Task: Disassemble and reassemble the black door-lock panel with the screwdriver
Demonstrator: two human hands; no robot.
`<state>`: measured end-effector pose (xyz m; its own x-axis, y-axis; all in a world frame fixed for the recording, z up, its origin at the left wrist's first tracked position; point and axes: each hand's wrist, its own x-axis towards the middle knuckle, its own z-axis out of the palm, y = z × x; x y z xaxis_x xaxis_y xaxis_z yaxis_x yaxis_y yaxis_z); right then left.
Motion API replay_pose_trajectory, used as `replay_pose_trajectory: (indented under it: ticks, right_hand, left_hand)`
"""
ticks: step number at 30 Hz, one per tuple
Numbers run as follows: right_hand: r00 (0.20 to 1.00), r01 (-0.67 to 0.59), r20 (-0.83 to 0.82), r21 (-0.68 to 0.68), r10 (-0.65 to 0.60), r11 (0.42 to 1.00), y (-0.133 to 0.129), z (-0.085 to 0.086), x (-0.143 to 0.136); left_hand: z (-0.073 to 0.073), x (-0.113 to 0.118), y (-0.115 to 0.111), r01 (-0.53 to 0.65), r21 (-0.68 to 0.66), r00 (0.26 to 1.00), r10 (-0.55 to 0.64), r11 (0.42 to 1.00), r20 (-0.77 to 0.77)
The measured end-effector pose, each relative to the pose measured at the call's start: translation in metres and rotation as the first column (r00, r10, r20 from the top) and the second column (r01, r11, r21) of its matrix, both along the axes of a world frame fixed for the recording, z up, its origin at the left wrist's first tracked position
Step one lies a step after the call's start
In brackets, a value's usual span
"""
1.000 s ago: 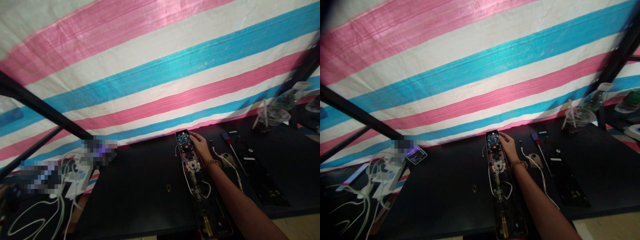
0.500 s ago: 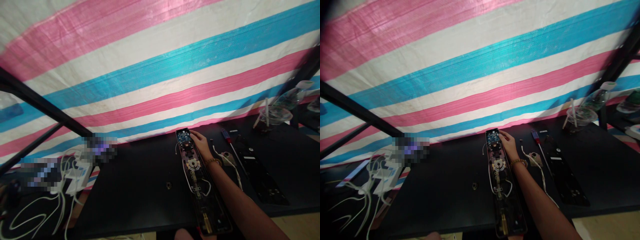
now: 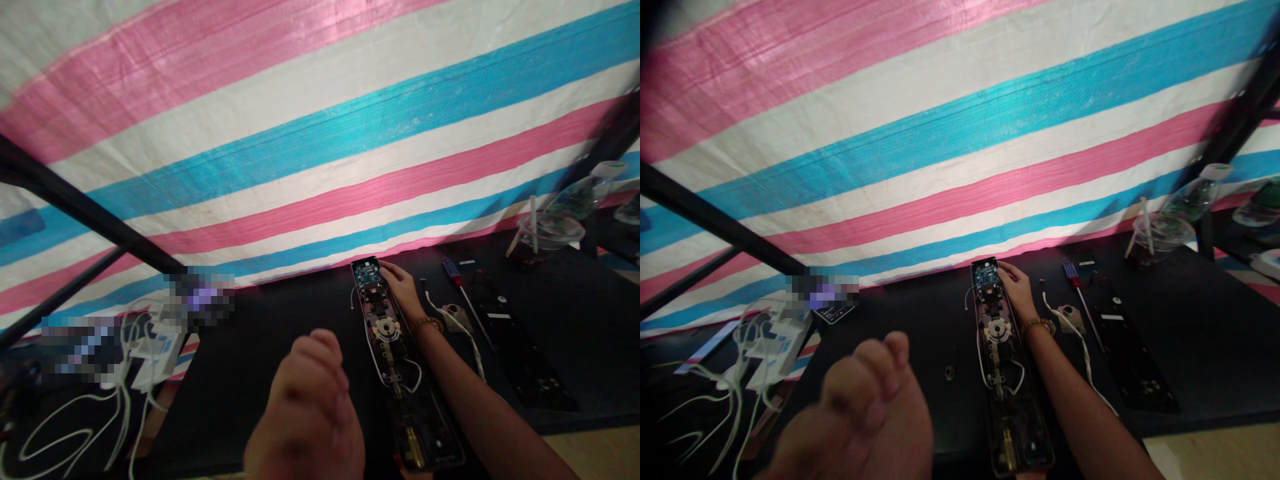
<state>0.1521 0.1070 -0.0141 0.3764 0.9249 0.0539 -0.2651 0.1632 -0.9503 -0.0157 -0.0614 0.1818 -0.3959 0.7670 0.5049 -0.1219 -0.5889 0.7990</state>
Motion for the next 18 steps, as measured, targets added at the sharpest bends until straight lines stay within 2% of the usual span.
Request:
replay_pose_trajectory:
  ticks: [2,5,7,9,11,14,18]
  right_hand:
    - [1.0,0.0,-0.005,-0.006,-0.001,1.0,-0.001,0.001,0.0]
    - [1.0,-0.009,0.009,-0.001,0.009,1.0,-0.002,0.004,0.0]
    - [1.0,-0.017,0.024,0.004,0.016,1.0,-0.003,0.005,0.0]
    - [0.999,-0.015,0.029,0.007,0.015,1.0,-0.003,0.006,0.0]
    - [1.0,-0.007,0.03,0.01,0.007,1.0,-0.003,0.006,0.0]
    - [0.999,-0.003,0.035,0.01,0.002,1.0,-0.002,0.006,0.0]
    - [0.999,-0.003,0.039,-0.01,0.003,1.0,-0.002,0.006,-0.001]
  left_hand:
    - [-0.025,0.013,0.039,0.006,0.028,0.998,-0.004,1.0,-0.056]
    - [-0.073,0.025,0.095,0.013,-0.225,0.965,-0.071,0.974,-0.252]
    - [-0.104,0.03,0.122,0.002,-0.289,0.948,-0.094,0.957,-0.305]
    - [-0.127,0.035,0.137,0.007,-0.317,0.933,-0.12,0.948,-0.338]
    - [-0.142,0.039,0.145,0.036,-0.346,0.93,-0.158,0.938,-0.331]
    - [-0.155,0.043,0.148,0.109,-0.381,0.938,-0.221,0.918,-0.266]
    - [-0.167,0.043,0.15,0.212,-0.387,0.965,-0.254,0.897,-0.059]
